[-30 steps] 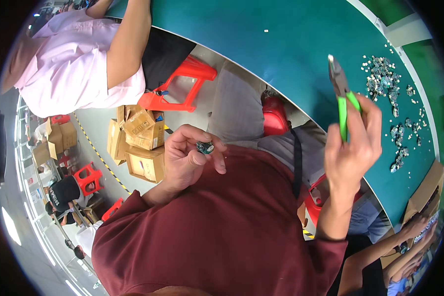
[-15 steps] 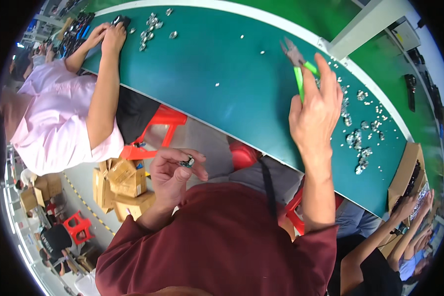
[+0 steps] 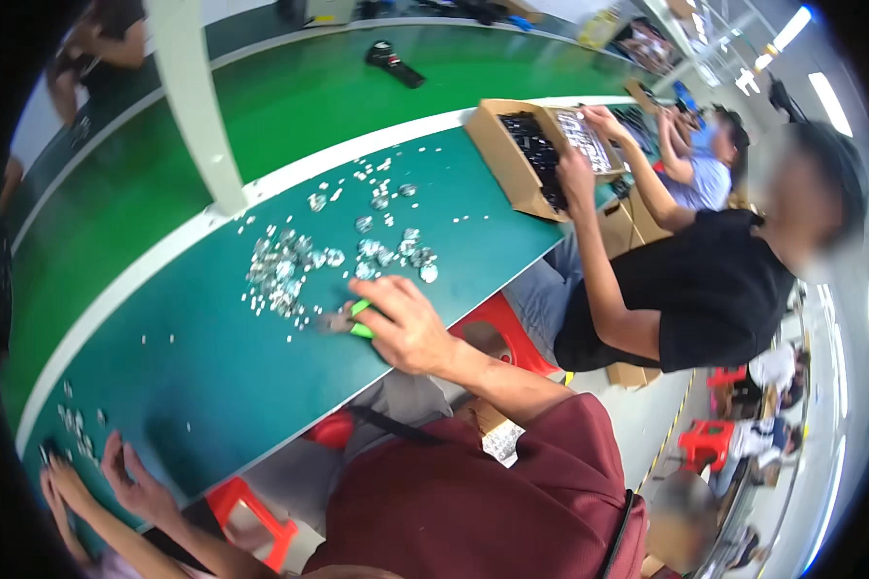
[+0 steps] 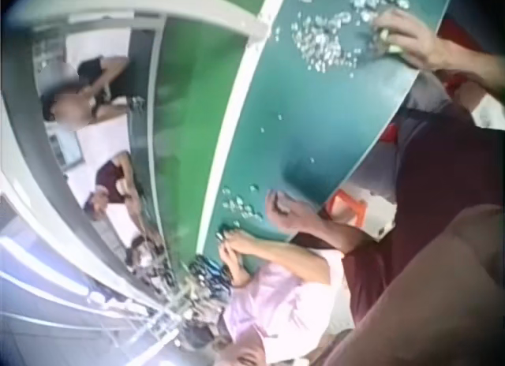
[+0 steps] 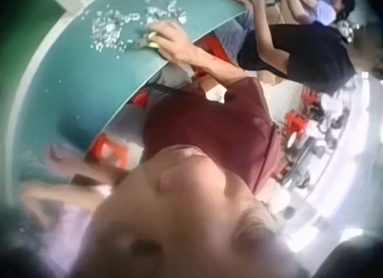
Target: Trim excess leads or components using side cutters at an electronics assembly station.
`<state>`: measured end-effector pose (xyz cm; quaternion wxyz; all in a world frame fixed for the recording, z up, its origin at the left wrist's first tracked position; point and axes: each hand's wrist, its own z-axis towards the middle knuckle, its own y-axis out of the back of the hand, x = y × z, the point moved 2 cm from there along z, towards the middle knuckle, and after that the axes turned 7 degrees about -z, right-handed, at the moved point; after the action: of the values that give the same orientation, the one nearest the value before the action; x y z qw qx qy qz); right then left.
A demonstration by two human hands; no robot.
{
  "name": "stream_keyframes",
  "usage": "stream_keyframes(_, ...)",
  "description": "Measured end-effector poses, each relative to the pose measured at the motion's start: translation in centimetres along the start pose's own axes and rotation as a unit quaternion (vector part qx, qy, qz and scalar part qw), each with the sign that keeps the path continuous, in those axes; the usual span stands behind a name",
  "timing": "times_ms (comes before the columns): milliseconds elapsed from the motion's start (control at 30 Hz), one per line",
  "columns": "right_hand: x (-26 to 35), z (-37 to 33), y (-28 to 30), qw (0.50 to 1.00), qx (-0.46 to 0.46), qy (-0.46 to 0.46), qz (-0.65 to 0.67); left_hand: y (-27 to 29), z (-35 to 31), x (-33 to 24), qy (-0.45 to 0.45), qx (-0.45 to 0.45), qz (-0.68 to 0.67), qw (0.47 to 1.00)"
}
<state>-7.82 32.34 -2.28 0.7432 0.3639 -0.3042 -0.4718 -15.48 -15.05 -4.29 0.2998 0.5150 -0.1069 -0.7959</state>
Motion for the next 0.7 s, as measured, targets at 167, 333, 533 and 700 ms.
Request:
stream_keyframes(167,-0.1,-1.1,-0.6,0.999,0.025,-0.009,-0.047,0.2,3.3,3.1,-0.097,0.028,0.106,0.989)
stream_keyframes(333,0.0,-1.3,0.0,0.998,0.036,-0.021,-0.054,-2.2,3.7,-1.3,-0.053,0.059,0.111,0.991)
stream_keyframes(533,0.2,-1.2,-0.4,0.998,0.025,-0.025,-0.048,-1.7,4.2,-0.6,-0.119,0.060,0.130,0.983)
stream_keyframes(700,0.2,-1.3,-0.1,0.998,0.012,-0.013,-0.053,-1.5,3.7,1.7,-0.173,0.026,0.157,0.972)
